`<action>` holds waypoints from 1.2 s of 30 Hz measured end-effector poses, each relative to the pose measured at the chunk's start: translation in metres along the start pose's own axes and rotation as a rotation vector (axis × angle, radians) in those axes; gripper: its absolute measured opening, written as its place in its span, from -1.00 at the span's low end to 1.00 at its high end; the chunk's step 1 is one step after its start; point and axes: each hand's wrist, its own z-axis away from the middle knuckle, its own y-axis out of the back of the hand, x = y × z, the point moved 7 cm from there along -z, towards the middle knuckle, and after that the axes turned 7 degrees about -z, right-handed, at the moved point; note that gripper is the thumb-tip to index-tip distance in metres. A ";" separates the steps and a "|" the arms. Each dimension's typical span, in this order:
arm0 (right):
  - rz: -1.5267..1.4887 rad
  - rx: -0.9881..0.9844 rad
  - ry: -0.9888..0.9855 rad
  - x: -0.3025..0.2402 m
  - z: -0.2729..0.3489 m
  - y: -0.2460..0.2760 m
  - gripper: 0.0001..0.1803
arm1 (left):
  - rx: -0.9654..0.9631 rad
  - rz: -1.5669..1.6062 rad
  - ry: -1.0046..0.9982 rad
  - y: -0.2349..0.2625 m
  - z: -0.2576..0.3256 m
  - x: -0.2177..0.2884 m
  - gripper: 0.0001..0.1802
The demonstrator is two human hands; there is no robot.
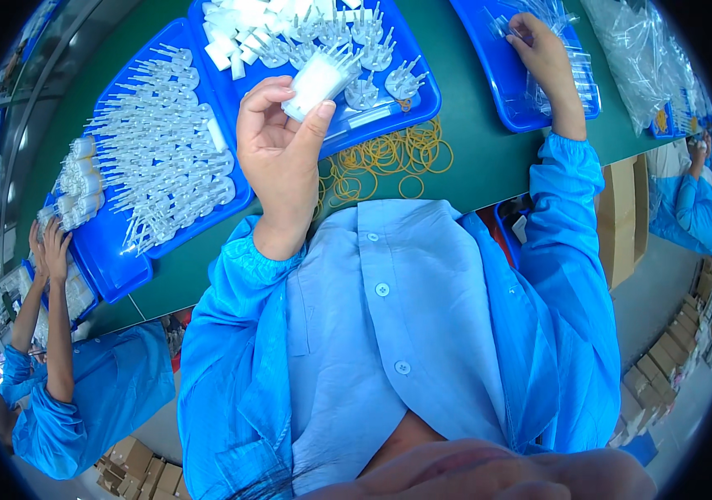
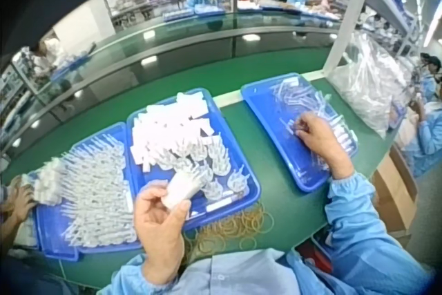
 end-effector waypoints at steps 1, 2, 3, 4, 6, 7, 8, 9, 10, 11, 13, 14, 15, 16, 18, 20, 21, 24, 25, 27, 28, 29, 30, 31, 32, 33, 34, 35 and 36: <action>-0.048 0.035 -0.028 -0.005 0.000 0.002 -0.70 | 0.000 0.001 -0.014 0.001 0.000 0.002 -0.58; -0.095 0.069 -0.057 -0.011 0.000 0.004 -0.72 | 0.001 0.003 -0.028 0.001 0.000 0.004 -0.57; -0.295 0.068 -0.047 -0.021 0.002 0.005 -0.74 | 0.002 0.004 -0.043 0.001 0.000 0.006 -0.57; -0.494 0.063 -0.036 -0.041 0.005 0.011 -0.76 | -0.004 0.007 -0.060 0.001 0.000 0.008 -0.56; -0.836 0.005 0.053 -0.079 0.010 0.011 -0.76 | -0.017 0.004 -0.093 -0.001 0.001 0.013 -0.55; -0.977 -0.047 0.133 -0.097 0.013 0.008 -0.75 | -0.020 -0.005 -0.106 -0.002 0.001 0.016 -0.53; -1.120 -0.100 0.211 -0.117 0.018 0.004 -0.73 | -0.028 -0.023 -0.128 -0.002 0.002 0.017 -0.53; -1.220 -0.047 0.188 -0.141 0.021 -0.004 -0.70 | -0.034 -0.045 -0.150 -0.003 0.002 0.018 -0.53; -1.311 -0.113 0.161 -0.154 0.023 -0.012 -0.73 | -0.045 -0.058 -0.168 -0.003 0.002 0.019 -0.53; -1.401 -0.179 0.132 -0.164 0.024 -0.020 -0.74 | -0.053 -0.039 -0.156 -0.002 0.001 0.017 -0.53; -1.594 -0.304 0.141 -0.181 0.024 -0.036 -0.78 | -0.041 -0.022 -0.125 -0.002 0.001 0.016 -0.52; -1.623 -0.301 0.122 -0.186 0.023 -0.044 -0.77 | -0.033 -0.018 -0.112 -0.001 0.001 0.015 -0.52; -1.651 -0.297 0.102 -0.191 0.023 -0.051 -0.75 | -0.031 -0.029 -0.124 0.000 0.001 0.015 -0.52; -1.667 -0.284 0.077 -0.192 0.023 -0.054 -0.74 | -0.032 -0.045 -0.135 0.000 0.001 0.014 -0.54; -1.673 -0.347 0.139 -0.194 0.023 -0.063 -0.69 | -0.035 -0.078 -0.157 -0.001 0.003 0.012 -0.57; -1.661 -0.358 0.183 -0.191 0.024 -0.069 -0.69 | -0.046 -0.087 -0.160 -0.002 0.002 0.012 -0.57; -1.652 -0.351 0.167 -0.191 0.025 -0.068 -0.69 | -0.052 -0.092 -0.161 -0.003 0.002 0.012 -0.57; -1.659 -0.305 0.116 -0.198 0.030 -0.061 -0.72 | -0.049 -0.083 -0.116 -0.003 0.001 0.013 -0.55; -1.675 -0.264 0.094 -0.200 0.031 -0.059 -0.73 | -0.053 -0.099 -0.129 -0.003 0.002 0.013 -0.55; -1.644 -0.218 0.085 -0.197 0.033 -0.058 -0.75 | -0.059 -0.132 -0.158 -0.003 0.002 0.011 -0.56; -1.601 -0.216 0.097 -0.192 0.034 -0.057 -0.75 | -0.059 -0.145 -0.169 -0.003 0.001 0.010 -0.55; -1.557 -0.214 0.110 -0.190 0.035 -0.057 -0.76 | -0.059 -0.158 -0.180 -0.003 0.001 0.010 -0.55; -1.502 -0.201 0.101 -0.189 0.035 -0.057 -0.76 | -0.059 -0.171 -0.191 -0.004 0.001 0.009 -0.54; -1.446 -0.187 0.092 -0.188 0.037 -0.056 -0.77 | -0.057 -0.160 -0.188 -0.004 0.001 0.009 -0.55; -1.389 -0.173 0.083 -0.188 0.038 -0.056 -0.77 | -0.054 -0.149 -0.185 -0.006 0.000 0.009 -0.55; -1.382 -0.166 0.074 -0.190 0.039 -0.055 -0.77 | -0.052 -0.137 -0.182 -0.006 0.000 0.009 -0.56; -1.375 -0.161 0.068 -0.193 0.039 -0.054 -0.77 | -0.047 -0.131 -0.175 -0.006 0.000 0.009 -0.56; -1.368 -0.155 0.062 -0.194 0.039 -0.054 -0.77 | -0.042 -0.124 -0.169 -0.005 0.000 0.009 -0.56; -1.365 -0.157 0.055 -0.194 0.040 -0.054 -0.76 | -0.038 -0.117 -0.162 -0.004 0.000 0.008 -0.56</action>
